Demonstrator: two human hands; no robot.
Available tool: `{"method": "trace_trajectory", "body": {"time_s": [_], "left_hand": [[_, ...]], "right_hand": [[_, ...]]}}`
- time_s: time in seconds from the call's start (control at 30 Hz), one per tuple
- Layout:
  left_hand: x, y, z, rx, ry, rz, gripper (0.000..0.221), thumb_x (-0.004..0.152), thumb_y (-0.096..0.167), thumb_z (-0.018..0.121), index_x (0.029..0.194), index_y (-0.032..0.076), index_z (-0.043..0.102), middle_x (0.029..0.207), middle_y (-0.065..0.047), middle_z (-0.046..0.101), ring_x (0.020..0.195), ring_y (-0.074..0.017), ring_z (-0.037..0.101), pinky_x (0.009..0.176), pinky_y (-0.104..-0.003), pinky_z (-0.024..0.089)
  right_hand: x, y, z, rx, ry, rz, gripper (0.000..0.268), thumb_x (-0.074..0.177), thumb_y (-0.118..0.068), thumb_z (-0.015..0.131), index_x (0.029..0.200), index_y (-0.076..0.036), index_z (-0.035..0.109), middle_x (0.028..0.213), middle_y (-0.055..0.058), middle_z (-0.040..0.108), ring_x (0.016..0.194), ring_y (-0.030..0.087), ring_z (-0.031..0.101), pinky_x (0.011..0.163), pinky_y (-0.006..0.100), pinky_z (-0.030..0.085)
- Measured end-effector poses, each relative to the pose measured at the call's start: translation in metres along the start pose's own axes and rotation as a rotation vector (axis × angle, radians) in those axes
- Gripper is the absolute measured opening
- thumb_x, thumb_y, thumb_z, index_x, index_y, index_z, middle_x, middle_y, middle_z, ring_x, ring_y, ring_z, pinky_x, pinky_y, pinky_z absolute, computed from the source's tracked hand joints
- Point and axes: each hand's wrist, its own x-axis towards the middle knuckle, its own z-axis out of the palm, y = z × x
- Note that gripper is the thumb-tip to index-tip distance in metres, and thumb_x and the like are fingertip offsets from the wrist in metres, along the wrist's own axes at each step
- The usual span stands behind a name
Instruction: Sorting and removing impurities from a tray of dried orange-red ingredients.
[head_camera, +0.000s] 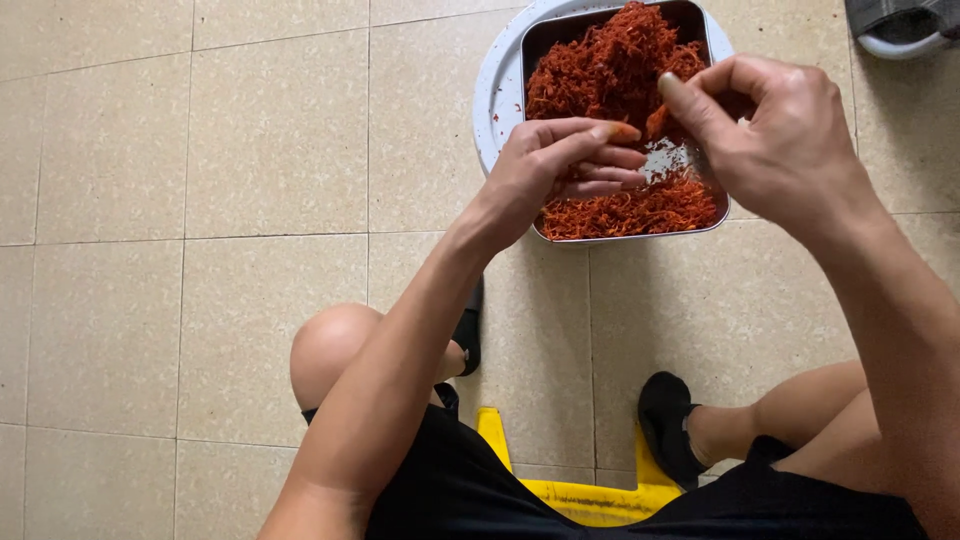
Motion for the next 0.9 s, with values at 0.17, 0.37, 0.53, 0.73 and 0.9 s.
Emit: {"method": "trace_trajectory", "body": {"time_s": [0.17, 0.37, 0.53, 0.73, 0.9], "left_hand": [[-0.004, 0.0, 0.007, -0.001, 0.0, -0.007, 0.041, 0.105, 0.027, 0.062, 0.131, -0.005, 0.065, 0.115, -0.021, 0.078, 0.102, -0.025, 0.079, 0.09, -0.035, 0.067], [0.0, -0.004, 0.009, -0.022, -0.018, 0.055, 0.037, 0.106, 0.023, 0.063, 0.129, -0.005, 0.067, 0.116, -0.021, 0.077, 0.104, -0.0249, 0.078, 0.093, -0.036, 0.068], [0.003, 0.002, 0.014, 0.018, -0.02, 0.063, 0.036, 0.105, 0.023, 0.063, 0.128, -0.004, 0.068, 0.114, -0.022, 0.078, 0.102, -0.0243, 0.079, 0.093, -0.035, 0.069], [0.004, 0.0, 0.01, -0.026, 0.018, 0.037, 0.038, 0.104, 0.023, 0.065, 0.128, -0.006, 0.068, 0.112, -0.022, 0.077, 0.099, -0.0249, 0.079, 0.089, -0.035, 0.069], [0.006, -0.005, 0.005, 0.038, 0.071, 0.073, 0.037, 0.104, 0.024, 0.065, 0.126, -0.006, 0.068, 0.111, -0.021, 0.077, 0.099, -0.0243, 0.08, 0.085, -0.034, 0.069]], "right_hand": [[0.0, 0.016, 0.01, -0.191, 0.052, -0.29, 0.037, 0.114, -0.033, 0.066, 0.109, 0.002, 0.076, 0.083, 0.012, 0.072, 0.067, 0.016, 0.066, 0.055, 0.032, 0.053], [-0.006, -0.013, 0.006, -0.04, 0.049, -0.06, 0.035, 0.107, -0.034, 0.061, 0.109, -0.003, 0.078, 0.082, 0.014, 0.073, 0.067, 0.02, 0.066, 0.055, 0.034, 0.049], [-0.003, 0.015, 0.01, -0.028, 0.052, -0.177, 0.032, 0.104, -0.033, 0.075, 0.11, -0.002, 0.078, 0.091, 0.011, 0.075, 0.08, 0.015, 0.073, 0.068, 0.029, 0.059], [-0.003, 0.012, 0.007, -0.068, -0.003, -0.213, 0.029, 0.107, -0.03, 0.071, 0.111, -0.001, 0.078, 0.085, 0.009, 0.073, 0.073, 0.015, 0.069, 0.062, 0.031, 0.055], [-0.002, 0.0, -0.001, 0.008, 0.014, 0.027, 0.028, 0.11, -0.028, 0.066, 0.112, -0.001, 0.075, 0.08, 0.014, 0.071, 0.06, 0.02, 0.063, 0.048, 0.035, 0.05]]}}
